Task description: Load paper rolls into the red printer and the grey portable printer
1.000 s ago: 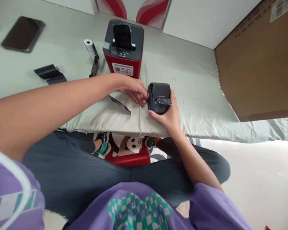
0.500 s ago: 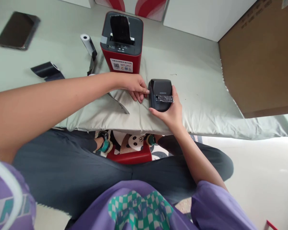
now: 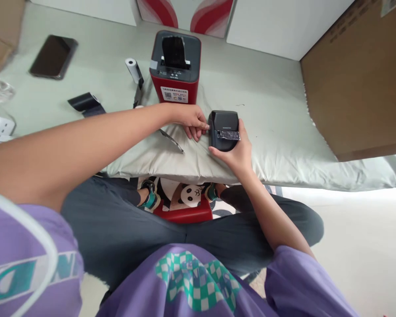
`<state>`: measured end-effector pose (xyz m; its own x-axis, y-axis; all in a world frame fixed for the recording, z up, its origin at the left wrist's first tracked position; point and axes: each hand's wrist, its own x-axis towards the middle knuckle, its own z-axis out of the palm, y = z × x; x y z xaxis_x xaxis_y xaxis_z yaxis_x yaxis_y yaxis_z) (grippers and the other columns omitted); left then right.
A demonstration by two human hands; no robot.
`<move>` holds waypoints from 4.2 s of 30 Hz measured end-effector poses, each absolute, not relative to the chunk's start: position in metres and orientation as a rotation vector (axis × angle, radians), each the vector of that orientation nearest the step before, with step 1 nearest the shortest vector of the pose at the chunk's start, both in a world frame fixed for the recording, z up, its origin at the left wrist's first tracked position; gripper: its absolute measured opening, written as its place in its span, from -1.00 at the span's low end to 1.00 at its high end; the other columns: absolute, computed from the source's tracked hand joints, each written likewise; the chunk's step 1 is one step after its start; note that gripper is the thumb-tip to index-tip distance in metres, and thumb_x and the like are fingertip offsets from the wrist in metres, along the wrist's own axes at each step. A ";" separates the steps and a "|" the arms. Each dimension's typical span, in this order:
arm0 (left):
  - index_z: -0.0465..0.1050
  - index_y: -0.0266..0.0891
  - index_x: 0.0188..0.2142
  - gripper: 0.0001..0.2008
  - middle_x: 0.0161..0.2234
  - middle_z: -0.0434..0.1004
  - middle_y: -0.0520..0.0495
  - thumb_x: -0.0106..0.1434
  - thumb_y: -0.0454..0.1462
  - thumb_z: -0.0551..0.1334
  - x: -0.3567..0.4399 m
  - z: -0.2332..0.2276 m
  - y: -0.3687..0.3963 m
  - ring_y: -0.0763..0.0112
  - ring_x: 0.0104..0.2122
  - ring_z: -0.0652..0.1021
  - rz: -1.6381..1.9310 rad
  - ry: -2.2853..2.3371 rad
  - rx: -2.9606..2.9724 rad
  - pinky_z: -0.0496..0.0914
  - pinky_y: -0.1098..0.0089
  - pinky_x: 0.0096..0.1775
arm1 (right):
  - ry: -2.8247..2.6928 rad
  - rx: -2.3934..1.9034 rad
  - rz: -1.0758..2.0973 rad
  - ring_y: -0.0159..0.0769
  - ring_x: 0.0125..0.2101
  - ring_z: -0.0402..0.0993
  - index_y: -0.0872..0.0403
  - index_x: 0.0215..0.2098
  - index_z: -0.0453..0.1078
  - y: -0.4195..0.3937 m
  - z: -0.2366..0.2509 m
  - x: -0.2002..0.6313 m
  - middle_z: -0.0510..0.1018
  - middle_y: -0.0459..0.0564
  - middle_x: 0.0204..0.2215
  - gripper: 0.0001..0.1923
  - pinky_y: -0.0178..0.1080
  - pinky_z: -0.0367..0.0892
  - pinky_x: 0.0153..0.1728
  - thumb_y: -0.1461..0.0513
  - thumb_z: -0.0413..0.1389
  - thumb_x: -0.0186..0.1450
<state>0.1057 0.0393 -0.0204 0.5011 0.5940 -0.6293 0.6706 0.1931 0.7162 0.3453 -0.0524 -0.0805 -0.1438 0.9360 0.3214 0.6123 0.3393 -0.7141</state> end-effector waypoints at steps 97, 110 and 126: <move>0.52 -0.17 -0.37 -0.88 -0.50 0.58 -0.05 0.32 -0.34 0.30 0.057 -0.159 -0.221 0.35 -0.50 0.55 0.249 0.481 2.607 0.38 0.40 -0.44 | -2.645 -1.676 0.501 0.13 0.00 0.41 -0.03 -0.14 0.61 0.052 0.003 0.353 0.45 0.15 -0.10 -0.72 0.26 0.44 0.11 0.16 0.38 0.16; 0.52 -0.17 -0.40 -0.87 -0.47 0.63 -0.02 0.29 -0.30 0.37 0.063 -0.155 -0.218 0.28 -0.44 0.60 0.153 0.406 2.731 0.24 0.31 -0.52 | -2.030 -1.183 0.746 -0.20 -0.33 0.53 -0.08 -0.12 0.36 -0.012 0.067 0.319 0.53 -0.05 -0.26 -0.52 -0.04 0.57 -0.24 -0.10 0.39 0.17; 0.60 -0.17 -0.35 -0.87 -0.45 0.66 -0.01 0.35 -0.24 0.34 0.066 -0.156 -0.220 0.27 -0.44 0.64 0.051 0.422 2.778 0.24 0.29 -0.54 | -2.730 -1.258 0.310 -0.02 0.09 0.52 0.11 0.02 0.42 0.044 0.037 0.004 0.57 0.15 0.04 -0.75 0.03 0.43 0.11 0.24 0.23 0.39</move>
<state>0.0663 -0.2204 -0.1559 0.9556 0.2944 -0.0142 0.2827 -0.9020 0.3264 0.0042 0.0437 0.0370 -0.6476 0.7616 0.0226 0.7371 0.6337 -0.2346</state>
